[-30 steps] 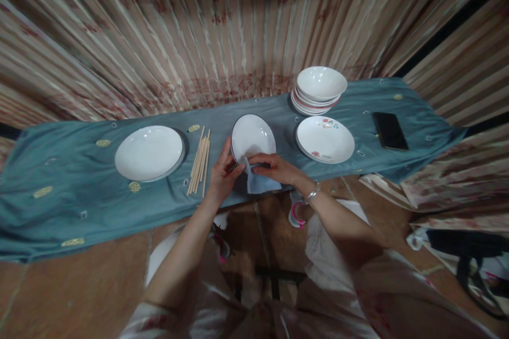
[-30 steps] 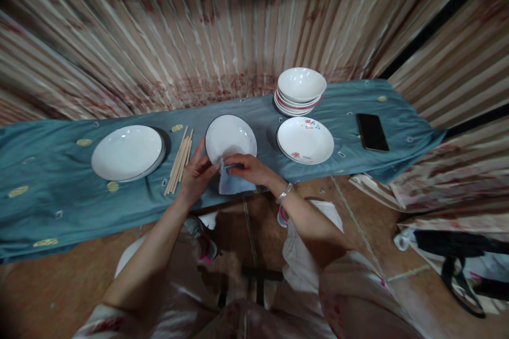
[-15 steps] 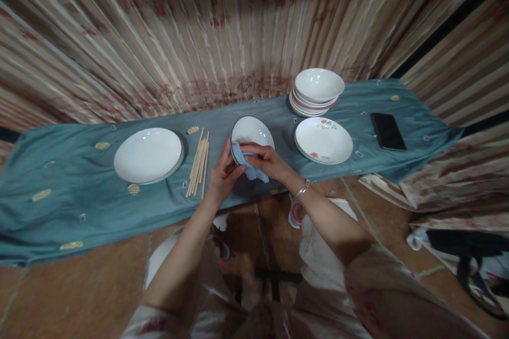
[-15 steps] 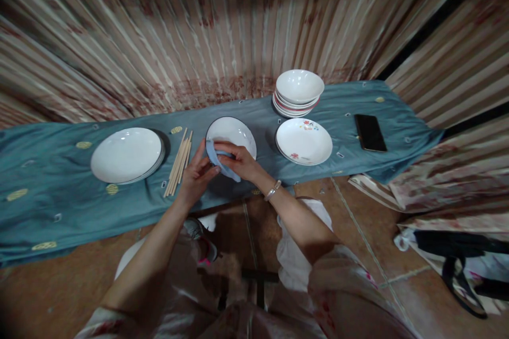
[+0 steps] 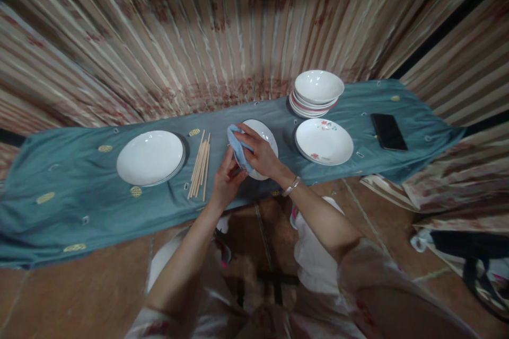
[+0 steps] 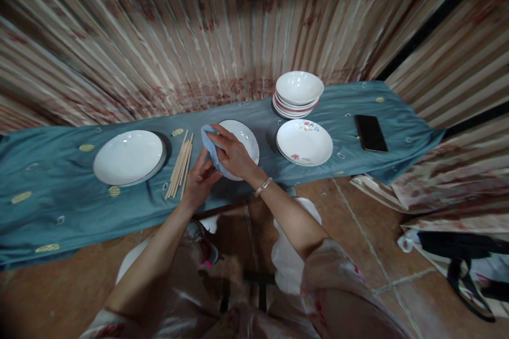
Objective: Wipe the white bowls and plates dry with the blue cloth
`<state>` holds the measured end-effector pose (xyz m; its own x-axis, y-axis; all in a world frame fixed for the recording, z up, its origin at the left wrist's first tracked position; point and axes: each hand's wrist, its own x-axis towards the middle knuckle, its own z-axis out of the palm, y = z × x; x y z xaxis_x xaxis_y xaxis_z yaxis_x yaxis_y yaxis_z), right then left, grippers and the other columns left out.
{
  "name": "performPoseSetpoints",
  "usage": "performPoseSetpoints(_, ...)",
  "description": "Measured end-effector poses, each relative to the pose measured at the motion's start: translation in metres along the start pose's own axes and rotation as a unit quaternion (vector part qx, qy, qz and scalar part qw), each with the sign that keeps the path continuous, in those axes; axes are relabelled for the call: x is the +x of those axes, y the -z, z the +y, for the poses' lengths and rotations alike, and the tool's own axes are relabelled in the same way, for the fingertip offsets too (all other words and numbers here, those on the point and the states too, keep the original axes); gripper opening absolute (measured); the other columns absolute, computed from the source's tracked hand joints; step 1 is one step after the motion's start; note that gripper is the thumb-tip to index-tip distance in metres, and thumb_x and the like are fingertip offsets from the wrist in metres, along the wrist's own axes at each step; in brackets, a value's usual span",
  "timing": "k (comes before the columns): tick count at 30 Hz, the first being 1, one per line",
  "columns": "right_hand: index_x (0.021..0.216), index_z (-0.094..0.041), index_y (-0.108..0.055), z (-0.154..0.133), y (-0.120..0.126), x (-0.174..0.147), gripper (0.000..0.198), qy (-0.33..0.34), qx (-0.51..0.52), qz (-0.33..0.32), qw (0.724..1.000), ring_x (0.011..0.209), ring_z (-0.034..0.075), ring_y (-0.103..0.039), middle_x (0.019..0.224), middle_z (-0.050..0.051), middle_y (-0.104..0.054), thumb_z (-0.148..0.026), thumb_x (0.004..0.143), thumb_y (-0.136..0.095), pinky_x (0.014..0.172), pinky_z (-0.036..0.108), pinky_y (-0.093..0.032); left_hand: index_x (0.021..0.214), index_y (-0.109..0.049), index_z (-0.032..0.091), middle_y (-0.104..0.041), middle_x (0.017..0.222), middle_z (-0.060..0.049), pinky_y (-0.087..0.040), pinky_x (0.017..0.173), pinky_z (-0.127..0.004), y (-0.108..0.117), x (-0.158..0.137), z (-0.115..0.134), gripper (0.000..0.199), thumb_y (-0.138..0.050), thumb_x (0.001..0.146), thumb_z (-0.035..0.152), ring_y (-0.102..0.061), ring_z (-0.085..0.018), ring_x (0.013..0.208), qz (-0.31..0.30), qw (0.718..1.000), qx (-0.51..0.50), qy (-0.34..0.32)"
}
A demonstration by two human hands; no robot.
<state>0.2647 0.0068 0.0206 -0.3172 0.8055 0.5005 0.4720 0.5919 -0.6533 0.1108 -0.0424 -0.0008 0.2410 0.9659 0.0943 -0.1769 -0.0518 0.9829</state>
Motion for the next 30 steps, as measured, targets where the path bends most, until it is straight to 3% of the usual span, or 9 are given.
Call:
performPoseSetpoints(6,0.142,-0.02,-0.056,0.017,0.004,0.011,0.054,-0.03,-0.08,0.02,0.996,0.141,0.025,-0.049,0.157,0.008,-0.049,-0.013,0.089,-0.046,0.123,0.047,-0.035,0.161,-0.023,0.023,-0.061,0.145,-0.013,-0.045,0.114,-0.046,0.0,-0.001,-0.002,0.102,-0.082,0.078,0.036,-0.061,-0.028,0.13,-0.006,1.0,0.011,-0.005)
performPoseSetpoints(16,0.135,-0.015,-0.062,0.045,0.021,0.017,0.048,-0.159,-0.174,0.061,0.97,0.13,0.025,-0.06,0.14,0.012,-0.066,-0.009,0.089,-0.05,0.115,0.041,-0.042,0.162,-0.021,0.018,-0.068,0.134,-0.015,-0.049,0.109,-0.043,-0.002,-0.004,-0.001,0.106,-0.081,0.078,0.042,-0.063,-0.028,0.126,0.004,0.999,0.042,0.003)
performPoseSetpoints(24,0.134,-0.016,-0.064,0.047,0.041,0.001,0.041,-0.285,-0.221,-0.002,0.933,0.113,0.029,-0.069,0.121,0.014,-0.075,-0.019,0.095,-0.05,0.097,0.038,-0.051,0.161,-0.025,0.021,-0.067,0.136,-0.014,-0.054,0.103,-0.041,-0.004,-0.005,0.004,0.105,-0.083,0.076,0.042,-0.061,-0.029,0.129,0.008,0.999,0.026,0.019)
performPoseSetpoints(30,0.128,-0.015,-0.066,0.045,0.042,-0.009,0.037,-0.313,-0.237,-0.03,0.919,0.112,0.031,-0.069,0.121,0.016,-0.074,-0.021,0.096,-0.048,0.093,0.038,-0.051,0.162,-0.023,0.02,-0.066,0.137,-0.016,-0.05,0.108,-0.044,-0.003,-0.004,0.003,0.108,-0.084,0.075,0.044,-0.061,-0.03,0.13,0.013,0.999,0.028,0.013)
